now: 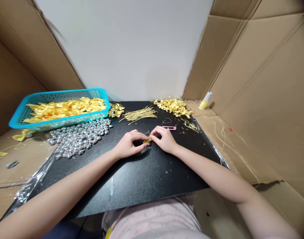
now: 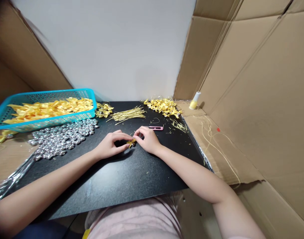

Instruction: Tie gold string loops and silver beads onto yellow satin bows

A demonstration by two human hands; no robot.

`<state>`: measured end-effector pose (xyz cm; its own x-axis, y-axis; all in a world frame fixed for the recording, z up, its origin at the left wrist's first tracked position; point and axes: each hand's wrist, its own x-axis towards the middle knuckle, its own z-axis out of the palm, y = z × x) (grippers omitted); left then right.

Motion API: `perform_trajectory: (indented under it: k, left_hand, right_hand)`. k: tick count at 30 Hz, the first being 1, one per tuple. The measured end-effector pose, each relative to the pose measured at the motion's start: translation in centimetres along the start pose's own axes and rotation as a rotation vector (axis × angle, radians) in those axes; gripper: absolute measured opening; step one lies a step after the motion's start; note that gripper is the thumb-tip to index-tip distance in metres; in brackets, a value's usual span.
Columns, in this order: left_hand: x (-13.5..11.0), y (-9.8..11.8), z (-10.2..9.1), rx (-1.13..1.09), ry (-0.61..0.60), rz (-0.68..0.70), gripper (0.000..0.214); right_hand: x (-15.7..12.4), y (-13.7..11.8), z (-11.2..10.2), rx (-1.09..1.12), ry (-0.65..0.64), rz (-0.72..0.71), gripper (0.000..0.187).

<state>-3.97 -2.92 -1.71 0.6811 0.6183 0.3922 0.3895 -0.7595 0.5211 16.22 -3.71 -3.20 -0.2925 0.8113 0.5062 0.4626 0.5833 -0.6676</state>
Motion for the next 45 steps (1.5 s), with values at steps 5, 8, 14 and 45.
perform_trajectory:
  k: [5, 8, 14, 45]
  left_hand:
    - [-0.1, -0.2, -0.1, -0.016, -0.016, -0.114, 0.023]
    - [-0.2, -0.1, 0.0, -0.011, -0.045, -0.147, 0.026]
    - [-0.4, 0.4, 0.4, 0.017, -0.059, -0.182, 0.022]
    - [-0.1, 1.1, -0.1, 0.045, -0.068, -0.222, 0.016]
  right_hand:
    - [0.0, 0.1, -0.1, 0.007, 0.001, 0.003, 0.012]
    - [0.0, 0.0, -0.2, 0.012, 0.006, 0.012, 0.013]
    - [0.0, 0.0, -0.3, 0.005, 0.009, 0.024, 0.013]
    - [-0.1, -0.8, -1.1, 0.061, -0.106, 0.082, 0.009]
